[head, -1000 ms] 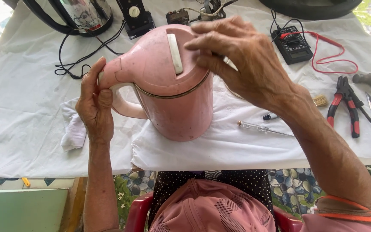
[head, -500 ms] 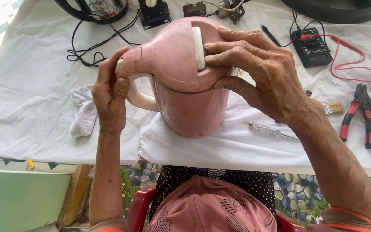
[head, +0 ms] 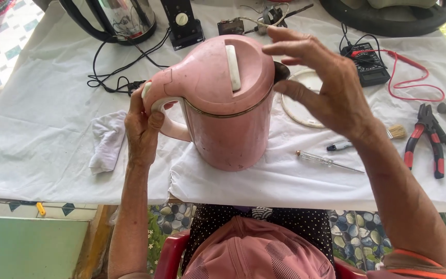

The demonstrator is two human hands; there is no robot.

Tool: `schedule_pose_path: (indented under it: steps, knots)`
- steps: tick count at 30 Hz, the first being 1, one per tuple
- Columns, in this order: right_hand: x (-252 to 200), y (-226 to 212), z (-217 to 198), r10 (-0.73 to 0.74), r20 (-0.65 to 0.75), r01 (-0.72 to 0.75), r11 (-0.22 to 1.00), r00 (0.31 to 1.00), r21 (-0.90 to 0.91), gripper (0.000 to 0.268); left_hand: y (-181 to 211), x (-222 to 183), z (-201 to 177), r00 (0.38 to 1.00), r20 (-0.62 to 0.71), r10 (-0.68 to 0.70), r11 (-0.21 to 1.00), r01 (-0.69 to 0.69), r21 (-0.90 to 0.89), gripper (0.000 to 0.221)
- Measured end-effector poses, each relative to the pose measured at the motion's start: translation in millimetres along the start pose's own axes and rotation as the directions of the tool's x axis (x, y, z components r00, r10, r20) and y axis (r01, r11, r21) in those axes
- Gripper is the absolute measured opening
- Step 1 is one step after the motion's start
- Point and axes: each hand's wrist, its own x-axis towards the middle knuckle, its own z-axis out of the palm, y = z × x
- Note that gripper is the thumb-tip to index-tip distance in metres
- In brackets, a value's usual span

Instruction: The person cleans the interior of a pink electric kettle with a brush, then reassembles the kettle by attaching the lid and handle. The person uses a brush to clean the kettle's interior and then secures the lid and handle back onto the kettle body.

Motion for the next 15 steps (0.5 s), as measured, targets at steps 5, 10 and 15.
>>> schedule_pose_path:
  steps: [5,10,15]
  knots:
    - [6.9,23.9,-3.0,0.025,0.099,-0.035,0.994,0.995,0.099,0.040,-6.1,-1.0,-3.3,0.999,-0.039,-0.037,0.997,0.034,-0.074,0.072]
    - [15.0,22.2,-8.0,0.032,0.121,-0.048,0.989,0.992,0.137,0.038,-20.1,6.5,-13.6,0.983,-0.080,-0.167,0.959,0.143,-0.244,0.053]
    - [24.1,20.3,-15.2,-0.008,0.177,-0.014,0.993,0.984,0.120,0.036,-24.8,7.5,-19.8,0.970,-0.037,-0.240,0.894,0.206,-0.398,0.041]
